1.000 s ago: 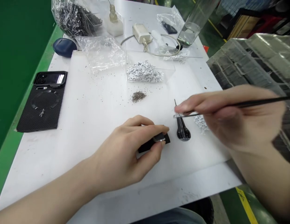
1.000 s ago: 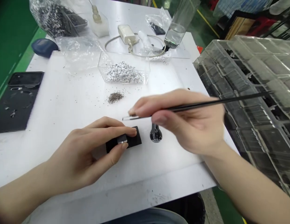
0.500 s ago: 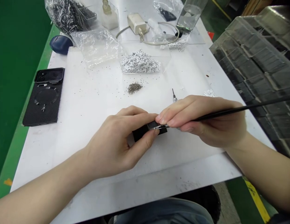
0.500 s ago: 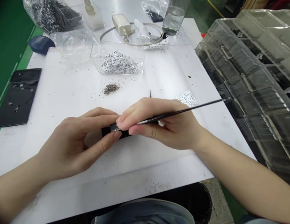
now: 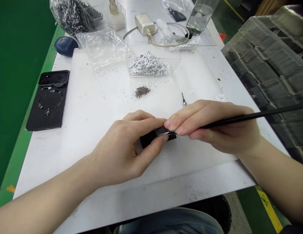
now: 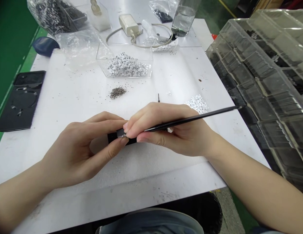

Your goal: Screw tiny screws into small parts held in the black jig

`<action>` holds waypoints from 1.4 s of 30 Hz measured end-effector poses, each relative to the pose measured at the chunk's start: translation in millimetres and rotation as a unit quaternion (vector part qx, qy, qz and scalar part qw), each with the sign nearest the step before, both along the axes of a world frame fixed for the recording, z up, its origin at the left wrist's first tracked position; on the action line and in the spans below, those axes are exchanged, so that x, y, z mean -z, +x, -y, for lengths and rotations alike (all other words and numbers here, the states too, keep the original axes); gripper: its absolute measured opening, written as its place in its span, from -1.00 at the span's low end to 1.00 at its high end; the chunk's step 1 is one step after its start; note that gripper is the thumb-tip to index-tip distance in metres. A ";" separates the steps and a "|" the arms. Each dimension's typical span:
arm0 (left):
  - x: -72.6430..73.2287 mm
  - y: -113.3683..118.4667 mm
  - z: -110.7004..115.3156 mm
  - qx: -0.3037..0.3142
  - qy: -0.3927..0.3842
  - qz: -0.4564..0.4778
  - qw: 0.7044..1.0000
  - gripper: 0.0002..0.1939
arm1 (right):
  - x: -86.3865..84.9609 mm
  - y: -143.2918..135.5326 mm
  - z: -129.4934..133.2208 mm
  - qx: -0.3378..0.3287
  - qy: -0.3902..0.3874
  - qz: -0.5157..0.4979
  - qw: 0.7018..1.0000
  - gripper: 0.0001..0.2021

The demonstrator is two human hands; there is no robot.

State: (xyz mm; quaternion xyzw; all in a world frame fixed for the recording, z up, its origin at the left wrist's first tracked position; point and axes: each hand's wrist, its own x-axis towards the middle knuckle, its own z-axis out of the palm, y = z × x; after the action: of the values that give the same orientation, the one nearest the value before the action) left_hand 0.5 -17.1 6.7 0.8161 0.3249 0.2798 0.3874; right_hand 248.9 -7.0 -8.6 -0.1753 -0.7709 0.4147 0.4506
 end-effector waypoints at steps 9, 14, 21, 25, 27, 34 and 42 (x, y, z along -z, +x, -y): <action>1.4 -0.2 0.4 0.001 -0.009 0.010 1.000 -0.79 | -0.1 -0.9 2.0 0.003 -0.018 -0.006 1.000 -0.80; 1.9 -0.3 0.1 0.003 -0.013 0.017 1.000 -0.81 | -0.9 -0.8 2.9 0.007 -0.030 -0.010 0.999 -0.83; 3.5 -0.6 -0.4 0.003 -0.012 0.012 1.000 -0.81 | -3.4 -2.7 5.9 0.030 -0.039 0.002 0.999 -0.84; 7.4 -0.4 -3.0 0.010 0.015 0.036 0.999 -0.76 | -7.8 -3.1 4.3 0.114 -0.040 -0.005 0.993 -0.88; 6.5 0.1 -3.4 0.010 0.012 0.035 0.999 -0.73 | -11.3 -2.7 0.8 0.162 -0.043 -0.027 0.985 -0.90; -1.2 3.9 1.2 -0.114 -0.073 0.189 0.973 -0.82 | -35.1 -8.2 12.4 0.352 -0.062 -0.103 0.928 -0.87; 16.1 5.6 -18.6 -0.282 -0.026 0.408 0.868 -0.86 | -38.0 -49.3 25.2 0.273 -0.112 0.156 0.943 -0.96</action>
State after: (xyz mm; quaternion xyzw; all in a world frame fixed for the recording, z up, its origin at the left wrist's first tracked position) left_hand 6.1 1.5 -9.4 0.4925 0.3614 0.6765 0.4114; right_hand 199.6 -32.2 29.4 -0.4911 -0.7026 0.3268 0.3980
